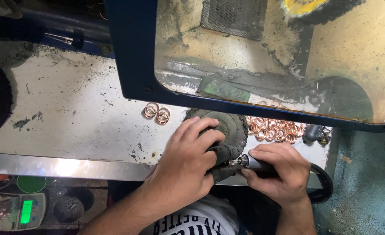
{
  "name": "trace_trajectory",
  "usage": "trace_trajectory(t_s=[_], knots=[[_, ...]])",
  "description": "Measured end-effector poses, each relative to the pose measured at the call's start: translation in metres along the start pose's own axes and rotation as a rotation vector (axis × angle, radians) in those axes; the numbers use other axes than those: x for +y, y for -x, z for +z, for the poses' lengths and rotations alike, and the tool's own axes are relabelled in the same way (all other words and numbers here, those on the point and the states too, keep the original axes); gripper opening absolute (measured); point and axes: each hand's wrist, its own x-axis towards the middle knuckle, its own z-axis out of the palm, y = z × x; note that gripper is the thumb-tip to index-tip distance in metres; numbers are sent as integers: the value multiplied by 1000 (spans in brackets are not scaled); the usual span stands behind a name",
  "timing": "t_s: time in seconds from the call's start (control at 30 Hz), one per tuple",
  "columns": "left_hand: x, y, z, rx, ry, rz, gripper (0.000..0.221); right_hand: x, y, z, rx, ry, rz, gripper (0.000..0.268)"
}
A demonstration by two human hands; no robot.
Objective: Polishing small metal rings using a handheld rotary tool and a stationary polishing wheel at a workbench.
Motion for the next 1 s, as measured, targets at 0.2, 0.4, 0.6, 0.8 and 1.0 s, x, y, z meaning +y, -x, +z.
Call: trace_trajectory(t_s=[0.2,0.4,0.6,0.8,1.0], knots=[[-1,2,1,-7,-12,-1,11,2,-1,0,-11,23,-41,34],[0,1,-1,-17,-4,-10,7,2,-1,2,0,30,-45,36],[0,1,0,18,-6,19,11,-2,-3,-1,-10,5,-30,33],[-1,1,1,2,-15,7,11,-2,-3,2,14,29,5,34],[-2,2,1,21,-16,19,10,-2,0,3,-6,19,-25,35]])
